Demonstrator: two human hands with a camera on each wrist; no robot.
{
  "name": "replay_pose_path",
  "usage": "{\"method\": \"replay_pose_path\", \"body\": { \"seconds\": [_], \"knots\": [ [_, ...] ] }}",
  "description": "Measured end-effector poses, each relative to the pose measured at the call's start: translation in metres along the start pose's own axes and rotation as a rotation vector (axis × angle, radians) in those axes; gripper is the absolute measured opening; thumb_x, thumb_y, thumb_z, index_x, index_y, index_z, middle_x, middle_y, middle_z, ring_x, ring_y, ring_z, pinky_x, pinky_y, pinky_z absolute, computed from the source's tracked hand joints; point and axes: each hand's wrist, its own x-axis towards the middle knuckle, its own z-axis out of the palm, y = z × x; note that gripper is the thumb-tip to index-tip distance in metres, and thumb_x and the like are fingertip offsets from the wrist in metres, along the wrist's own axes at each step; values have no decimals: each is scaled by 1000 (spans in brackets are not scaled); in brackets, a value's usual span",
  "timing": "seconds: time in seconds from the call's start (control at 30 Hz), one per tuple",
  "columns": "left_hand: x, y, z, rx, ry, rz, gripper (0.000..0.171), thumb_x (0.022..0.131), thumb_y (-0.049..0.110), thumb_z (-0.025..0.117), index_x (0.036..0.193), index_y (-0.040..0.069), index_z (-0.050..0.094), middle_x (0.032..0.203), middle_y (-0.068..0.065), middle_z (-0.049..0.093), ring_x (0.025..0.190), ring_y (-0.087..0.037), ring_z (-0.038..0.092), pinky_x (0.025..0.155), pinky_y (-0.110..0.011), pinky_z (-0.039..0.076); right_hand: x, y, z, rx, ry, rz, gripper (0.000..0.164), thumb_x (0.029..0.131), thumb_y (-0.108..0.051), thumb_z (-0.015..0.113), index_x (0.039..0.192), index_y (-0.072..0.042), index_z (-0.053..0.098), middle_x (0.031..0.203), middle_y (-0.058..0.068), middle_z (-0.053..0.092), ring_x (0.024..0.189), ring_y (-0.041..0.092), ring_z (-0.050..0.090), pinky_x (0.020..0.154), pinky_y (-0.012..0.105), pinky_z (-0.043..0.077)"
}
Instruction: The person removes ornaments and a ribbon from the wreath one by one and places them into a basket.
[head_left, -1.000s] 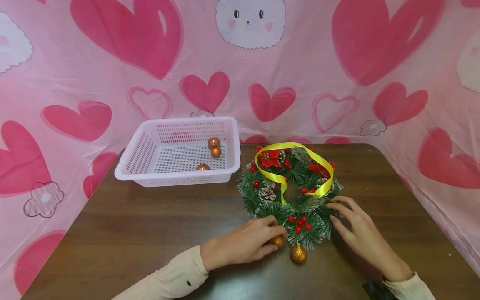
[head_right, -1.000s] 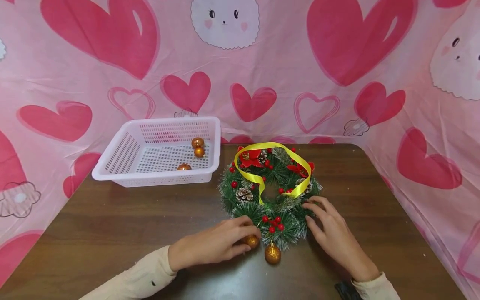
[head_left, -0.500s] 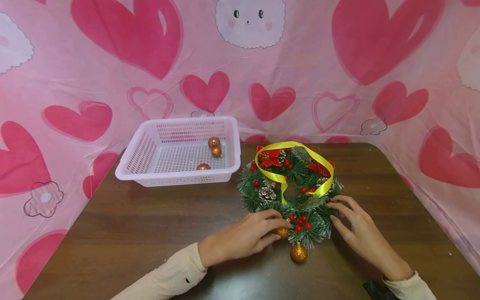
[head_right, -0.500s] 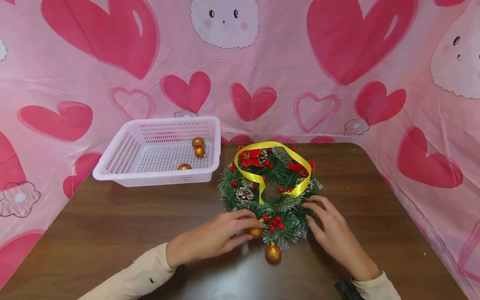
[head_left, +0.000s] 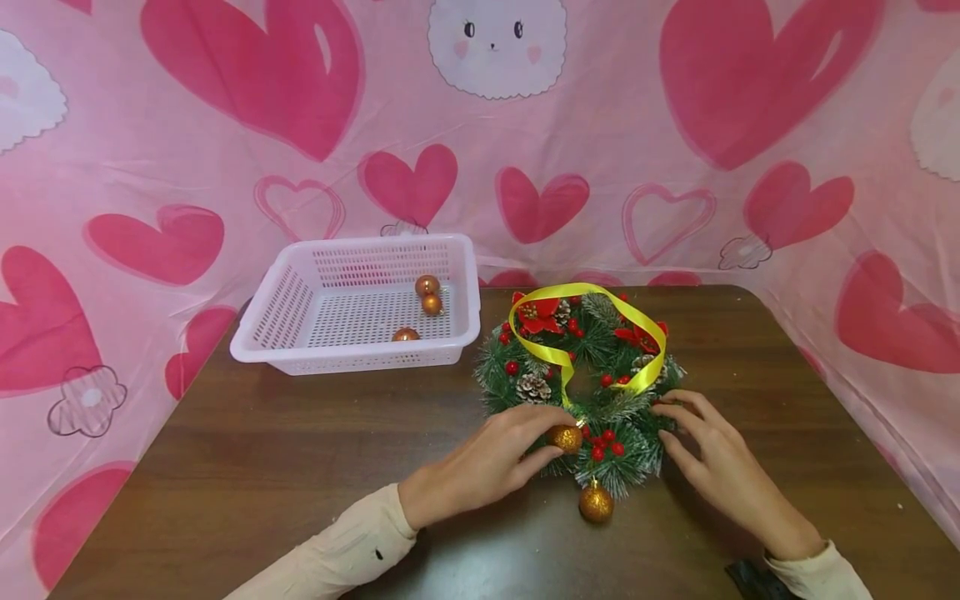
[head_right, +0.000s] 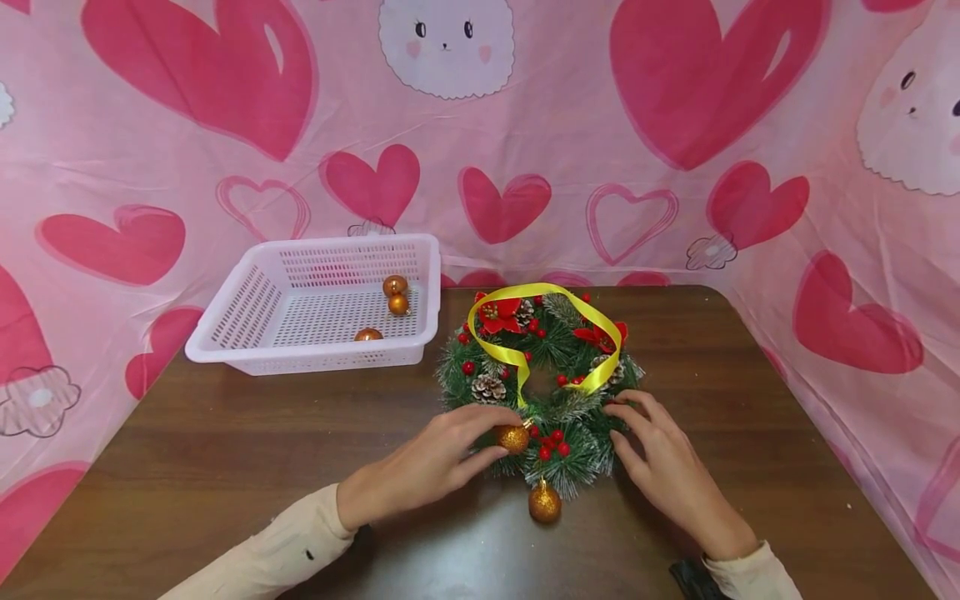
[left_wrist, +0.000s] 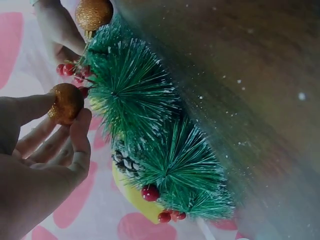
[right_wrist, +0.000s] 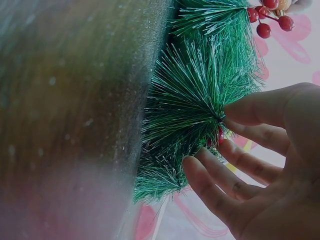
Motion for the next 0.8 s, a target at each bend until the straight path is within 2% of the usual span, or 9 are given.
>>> {"method": "replay_pose_path", "body": {
  "seconds": [0.17, 0.33, 0.43, 0.53, 0.73, 0.8],
  "knots": [
    [1, -1, 2, -9, 20, 23, 33, 99, 19, 62, 131, 11, 60, 129, 2, 63, 122, -8, 55, 105, -22, 42, 1, 0, 1, 3, 3, -8, 41, 79, 4, 79, 116, -11, 68, 124, 7, 56, 100, 21, 61, 82, 1, 40],
    [3, 0, 4, -31, 8, 28, 34, 100, 20, 61, 133, 14, 60, 133, 3, 60, 125, -7, 52, 106, -24, 40, 1, 0, 0, 11, 13, -14, 42, 78, 5, 79, 115, -11, 68, 124, 8, 56, 99, 22, 61, 83, -2, 37],
    [7, 1, 4, -1, -5, 34, 35, 101, 22, 59, 136, 16, 59, 134, 4, 59, 126, -6, 50, 111, -31, 37, 0, 0, 0, 13, 16, -18, 42, 78, 5, 79, 115, -10, 68, 124, 9, 56, 99, 22, 62, 83, -2, 37],
    [10, 3, 4, -14, 7, 44, 35, 101, 21, 60, 135, 15, 60, 133, 4, 60, 125, -6, 50, 113, -35, 36, 1, 0, 1, 13, 9, -16, 41, 79, 4, 79, 115, -10, 68, 124, 9, 56, 100, 22, 61, 83, -1, 38],
    [15, 7, 3, -38, 75, 67, 35, 97, 16, 66, 132, 14, 62, 130, 2, 61, 121, -7, 54, 102, -22, 43, 1, -1, 0, 7, 1, -4, 40, 79, 2, 79, 115, -11, 68, 124, 8, 56, 101, 22, 61, 81, 5, 45],
    [16, 6, 2, -31, 97, 59, 37, 96, 15, 67, 132, 13, 62, 130, 1, 61, 121, -8, 54, 103, -22, 43, 0, -1, 0, 6, 1, -3, 39, 80, 2, 79, 115, -11, 68, 124, 8, 56, 101, 22, 61, 81, 5, 45]
  ]
}}
